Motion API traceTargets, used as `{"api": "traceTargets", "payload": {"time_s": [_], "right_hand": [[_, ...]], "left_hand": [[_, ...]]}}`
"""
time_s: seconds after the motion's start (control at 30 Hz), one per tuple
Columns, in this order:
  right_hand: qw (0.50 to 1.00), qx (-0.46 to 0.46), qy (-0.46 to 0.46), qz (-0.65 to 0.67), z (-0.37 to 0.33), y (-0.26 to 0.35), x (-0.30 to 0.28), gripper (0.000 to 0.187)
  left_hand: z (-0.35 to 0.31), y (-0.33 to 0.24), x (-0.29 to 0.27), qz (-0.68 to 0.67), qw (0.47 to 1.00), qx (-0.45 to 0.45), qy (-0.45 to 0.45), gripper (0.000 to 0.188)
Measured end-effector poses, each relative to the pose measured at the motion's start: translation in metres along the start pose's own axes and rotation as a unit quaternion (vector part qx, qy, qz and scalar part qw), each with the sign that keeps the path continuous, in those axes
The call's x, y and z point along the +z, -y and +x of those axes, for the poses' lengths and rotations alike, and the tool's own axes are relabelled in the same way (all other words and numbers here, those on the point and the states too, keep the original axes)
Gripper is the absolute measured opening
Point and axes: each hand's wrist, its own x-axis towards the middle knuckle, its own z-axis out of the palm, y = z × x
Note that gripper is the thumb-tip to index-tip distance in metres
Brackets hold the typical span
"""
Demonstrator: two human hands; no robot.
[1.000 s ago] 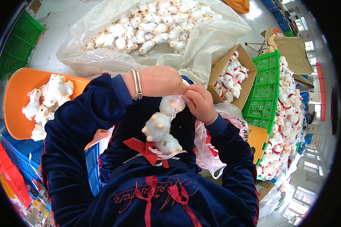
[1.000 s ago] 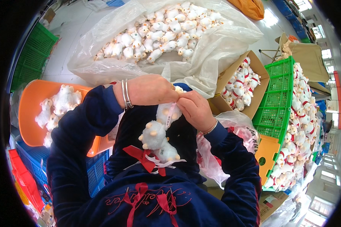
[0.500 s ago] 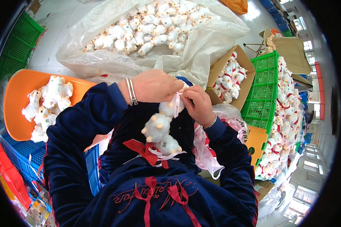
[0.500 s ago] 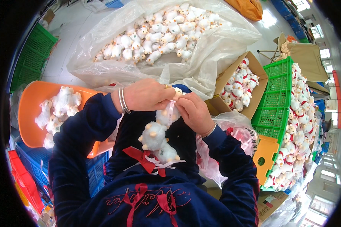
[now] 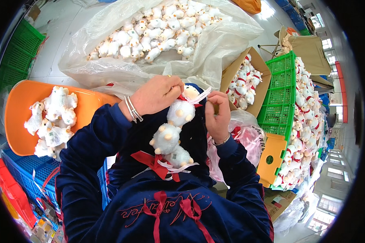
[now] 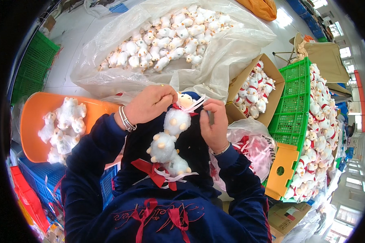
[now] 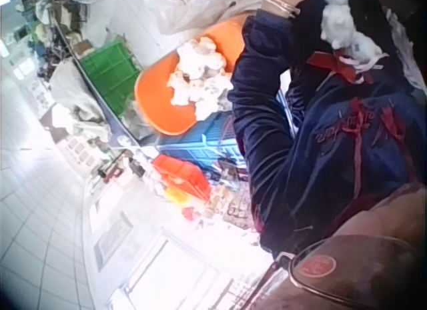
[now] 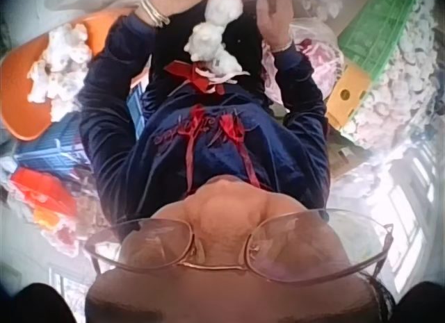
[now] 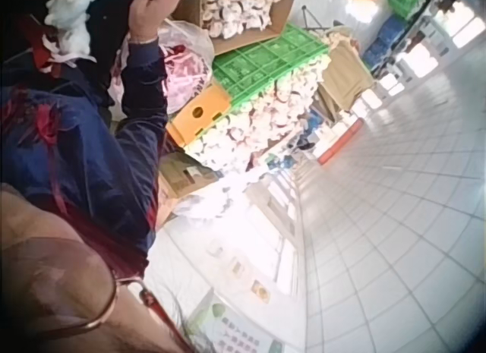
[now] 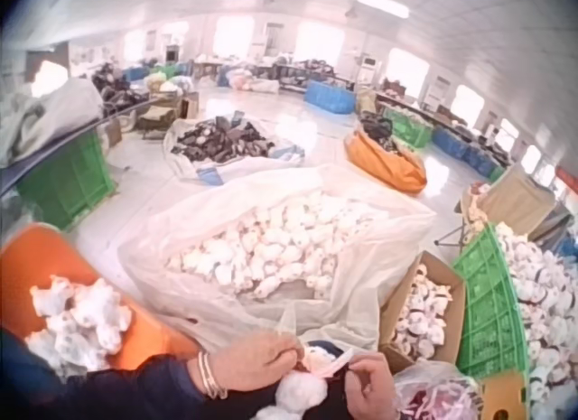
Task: The person sits on the floor and ties red ribbons around the necks of small white plush toys. They pick up each toy, wrap the ribbon, tie a knot, and place the finished toy into a nearby green crate.
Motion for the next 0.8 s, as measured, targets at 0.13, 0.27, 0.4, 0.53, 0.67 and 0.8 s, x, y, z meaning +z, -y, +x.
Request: {"api": "traceTargets", "payload": {"time_s": [0.13, 0.27, 0.4, 0.53, 0.67, 0.8], "right_hand": [[0.965, 0.233, 0.044, 0.116, 0.009, 0.014, -0.010, 0.024], [0.930, 0.292, 0.063, 0.212, 0.013, 0.009, -0.006, 0.046], [0.936, 0.296, 0.074, 0.175, 0.016, 0.024, -0.008, 0.048], [0.952, 0.258, 0.071, 0.150, 0.012, 0.028, -0.007, 0.028], [0.975, 0.205, 0.064, 0.057, 0.005, 0.038, -0.005, 0.012], [0.990, 0.134, 0.039, 0.008, 0.004, 0.045, -0.003, 0.011]], "left_hand": [[-0.003, -0.022, 0.003, 0.006, 1.000, -0.003, -0.010, 0.017], [-0.006, -0.035, 0.018, 0.031, 0.998, 0.015, -0.044, 0.031], [-0.005, -0.024, 0.035, 0.047, 0.995, 0.030, -0.079, 0.041], [-0.006, -0.027, 0.042, 0.020, 0.993, -0.016, -0.119, 0.033], [-0.003, -0.029, 0.045, -0.012, 0.991, -0.017, -0.136, 0.020], [-0.004, -0.036, 0.035, -0.101, 0.985, -0.060, -0.126, 0.022]]}}
